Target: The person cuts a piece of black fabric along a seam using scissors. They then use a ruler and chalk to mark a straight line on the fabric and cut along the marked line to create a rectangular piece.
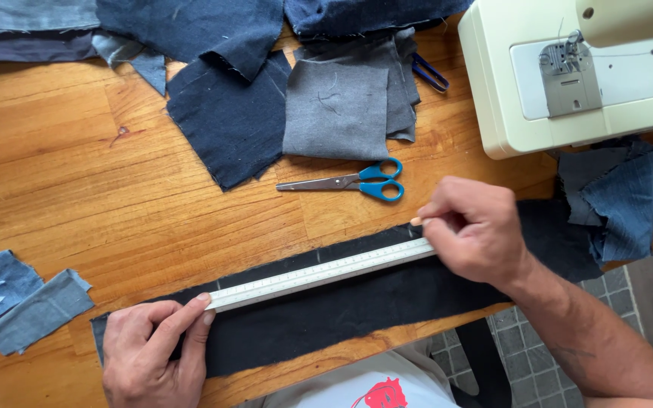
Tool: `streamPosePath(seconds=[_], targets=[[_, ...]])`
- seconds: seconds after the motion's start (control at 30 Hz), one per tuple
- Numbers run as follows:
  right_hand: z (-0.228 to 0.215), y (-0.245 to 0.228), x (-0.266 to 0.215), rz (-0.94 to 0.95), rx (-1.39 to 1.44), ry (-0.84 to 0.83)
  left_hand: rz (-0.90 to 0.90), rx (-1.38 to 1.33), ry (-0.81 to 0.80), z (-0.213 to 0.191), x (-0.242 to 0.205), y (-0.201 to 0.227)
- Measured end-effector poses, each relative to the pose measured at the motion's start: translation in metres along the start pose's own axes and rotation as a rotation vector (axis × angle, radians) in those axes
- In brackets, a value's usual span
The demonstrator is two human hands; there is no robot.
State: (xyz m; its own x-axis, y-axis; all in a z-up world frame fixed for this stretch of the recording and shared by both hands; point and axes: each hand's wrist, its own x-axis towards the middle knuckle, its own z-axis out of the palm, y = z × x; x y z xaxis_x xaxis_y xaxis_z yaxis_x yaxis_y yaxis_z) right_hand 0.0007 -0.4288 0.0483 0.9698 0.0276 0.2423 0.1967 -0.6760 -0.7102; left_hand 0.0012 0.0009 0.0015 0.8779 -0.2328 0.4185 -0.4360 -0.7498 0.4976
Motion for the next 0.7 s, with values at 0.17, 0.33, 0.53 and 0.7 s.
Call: streamPosePath(seconds=[0.17, 0.33, 0.53, 0.7], targets=[[0.0, 0.01, -0.015, -0.03, 0.227, 0.272, 0.082, 0.024, -0.025, -0.007, 0.005, -0.004], [-0.015, 0.015, -0.045, -0.035, 0.067, 0.326, 0.033, 0.441, 0.067, -0.025, -0.014, -0.034], [-0.022, -0.006, -0.056, -0.208, -0.078, 0.272, -0.101, 0.438, -0.027, -0.032, -0.019, -0.049], [-0.016, -0.004, -0.069, -0.188, -0.135, 0.189, -0.191, 0.224, -0.104, -0.052, -0.008, -0.045]])
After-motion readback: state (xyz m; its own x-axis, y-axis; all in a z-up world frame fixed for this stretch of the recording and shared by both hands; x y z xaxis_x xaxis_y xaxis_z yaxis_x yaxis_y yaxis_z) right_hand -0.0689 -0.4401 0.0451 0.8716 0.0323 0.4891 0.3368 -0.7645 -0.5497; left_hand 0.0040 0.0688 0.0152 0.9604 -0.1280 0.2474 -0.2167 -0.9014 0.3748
